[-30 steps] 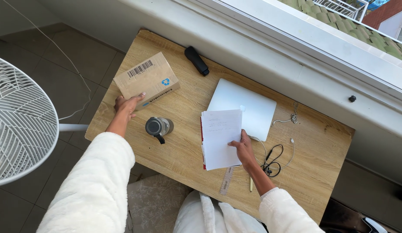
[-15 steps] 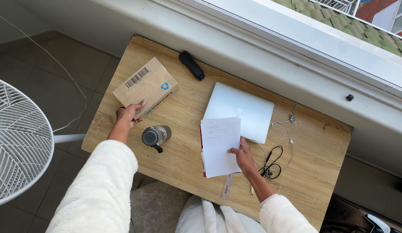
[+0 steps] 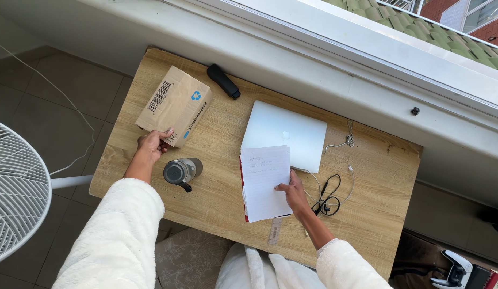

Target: Organizing items on a desk and cleaning the desk surface and laptop with a cloth.

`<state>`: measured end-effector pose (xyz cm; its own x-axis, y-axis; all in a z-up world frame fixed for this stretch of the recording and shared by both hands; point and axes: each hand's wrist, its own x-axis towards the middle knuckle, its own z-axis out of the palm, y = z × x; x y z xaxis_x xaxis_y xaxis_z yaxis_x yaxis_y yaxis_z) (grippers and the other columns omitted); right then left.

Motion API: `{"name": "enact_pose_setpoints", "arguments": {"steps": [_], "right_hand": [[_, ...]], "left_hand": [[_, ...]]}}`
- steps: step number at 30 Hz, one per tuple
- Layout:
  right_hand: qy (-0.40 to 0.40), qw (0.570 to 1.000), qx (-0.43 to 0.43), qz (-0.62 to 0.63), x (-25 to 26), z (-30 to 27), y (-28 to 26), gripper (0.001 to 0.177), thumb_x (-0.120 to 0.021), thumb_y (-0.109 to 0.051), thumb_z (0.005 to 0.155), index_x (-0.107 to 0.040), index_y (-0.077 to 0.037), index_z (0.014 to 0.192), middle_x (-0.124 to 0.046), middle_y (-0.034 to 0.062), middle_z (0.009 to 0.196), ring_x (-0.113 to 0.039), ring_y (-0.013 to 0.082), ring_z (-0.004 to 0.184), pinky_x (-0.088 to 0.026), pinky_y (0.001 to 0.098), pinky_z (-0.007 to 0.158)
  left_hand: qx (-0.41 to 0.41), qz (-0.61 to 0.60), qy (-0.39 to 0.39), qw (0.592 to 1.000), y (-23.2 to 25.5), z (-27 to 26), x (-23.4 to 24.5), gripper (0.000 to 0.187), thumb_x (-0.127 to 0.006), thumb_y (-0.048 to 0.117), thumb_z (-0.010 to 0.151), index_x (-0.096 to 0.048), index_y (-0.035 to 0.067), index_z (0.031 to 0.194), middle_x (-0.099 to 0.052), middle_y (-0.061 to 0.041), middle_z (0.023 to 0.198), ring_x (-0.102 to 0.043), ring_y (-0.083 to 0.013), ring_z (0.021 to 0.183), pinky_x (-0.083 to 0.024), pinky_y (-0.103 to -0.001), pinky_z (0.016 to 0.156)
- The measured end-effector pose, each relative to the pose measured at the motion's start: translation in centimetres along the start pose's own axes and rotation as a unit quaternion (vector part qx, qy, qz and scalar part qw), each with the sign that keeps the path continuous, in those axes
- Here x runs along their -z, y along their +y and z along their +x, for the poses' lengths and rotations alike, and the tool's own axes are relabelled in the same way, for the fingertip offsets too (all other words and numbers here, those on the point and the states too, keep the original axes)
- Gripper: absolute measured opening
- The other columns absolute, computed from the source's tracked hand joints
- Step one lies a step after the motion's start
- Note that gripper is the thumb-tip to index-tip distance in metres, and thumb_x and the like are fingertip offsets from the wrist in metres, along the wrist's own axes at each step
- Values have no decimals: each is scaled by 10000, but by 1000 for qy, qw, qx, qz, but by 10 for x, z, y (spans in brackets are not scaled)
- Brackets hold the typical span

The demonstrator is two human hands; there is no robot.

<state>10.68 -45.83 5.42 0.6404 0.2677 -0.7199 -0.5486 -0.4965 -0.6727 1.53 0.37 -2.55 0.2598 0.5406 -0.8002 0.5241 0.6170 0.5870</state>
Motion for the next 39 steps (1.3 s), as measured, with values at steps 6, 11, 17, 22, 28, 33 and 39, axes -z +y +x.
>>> {"name": "enact_pose_setpoints", "arguments": {"steps": [6, 11, 17, 22, 28, 33, 39], "right_hand": [[-7, 1000, -4, 27, 7, 1, 12, 601, -613, -27, 741, -534, -84, 1335, -691, 149, 1261, -651, 259, 1202, -467, 453, 1114], [-28, 996, -4, 83, 8, -5, -2, 564, -581, -67, 760, -542, -70, 1322, -686, 157, 1239, -638, 248, 1198, -483, 452, 1077], [-43, 979, -8, 197, 16, -13, -19, 454, -542, -143, 835, -514, 18, 1258, -634, 219, 1162, -699, 313, 1096, -558, 478, 961], [-45, 951, 51, 300, 39, -35, -45, 435, -605, -124, 867, -549, 29, 1270, -658, 215, 1197, -684, 275, 1127, -555, 438, 1031], [-59, 906, 117, 403, 94, -67, -64, 402, -658, -54, 880, -553, 34, 1258, -693, 170, 1171, -697, 251, 1069, -568, 460, 982], [0, 902, 204, 380, 143, -86, -48, 435, -737, -21, 860, -595, 41, 1267, -718, 171, 1167, -704, 212, 1030, -587, 391, 937], [191, 928, 201, 249, 195, -112, 3, 522, -845, -154, 792, -667, 40, 1242, -729, 232, 1148, -723, 224, 980, -599, 351, 906]], "left_hand": [[-66, -11, 48, 997, 15, -4, -2, 346, -922, 99, 680, -673, 60, 918, -681, -55, 822, -544, -144, 676, -380, -304, 531], [-134, -40, 18, 990, 69, -68, -4, 283, -867, 30, 691, -696, 23, 917, -719, -71, 857, -631, -145, 707, -453, -294, 552], [-250, -66, -45, 965, 103, -183, -31, 264, -832, 15, 773, -723, 6, 1012, -752, -85, 950, -667, -150, 763, -449, -277, 586], [-287, -75, -60, 953, 60, -280, -111, 456, -825, 8, 716, -699, 50, 1152, -764, -66, 1002, -708, -132, 793, -538, -278, 581], [-260, -137, -160, 942, -63, -307, -203, 509, -842, 0, 713, -678, -22, 1194, -751, -64, 1118, -707, -145, 978, -572, -271, 859], [-226, -48, -205, 951, -175, -315, -253, 274, -758, 55, 852, -708, -46, 1101, -730, -101, 1014, -668, -161, 902, -542, -296, 786], [-185, -48, -294, 936, -230, -385, -302, 267, -765, -34, 739, -685, -23, 993, -711, -82, 923, -672, -166, 870, -565, -316, 759]]}}
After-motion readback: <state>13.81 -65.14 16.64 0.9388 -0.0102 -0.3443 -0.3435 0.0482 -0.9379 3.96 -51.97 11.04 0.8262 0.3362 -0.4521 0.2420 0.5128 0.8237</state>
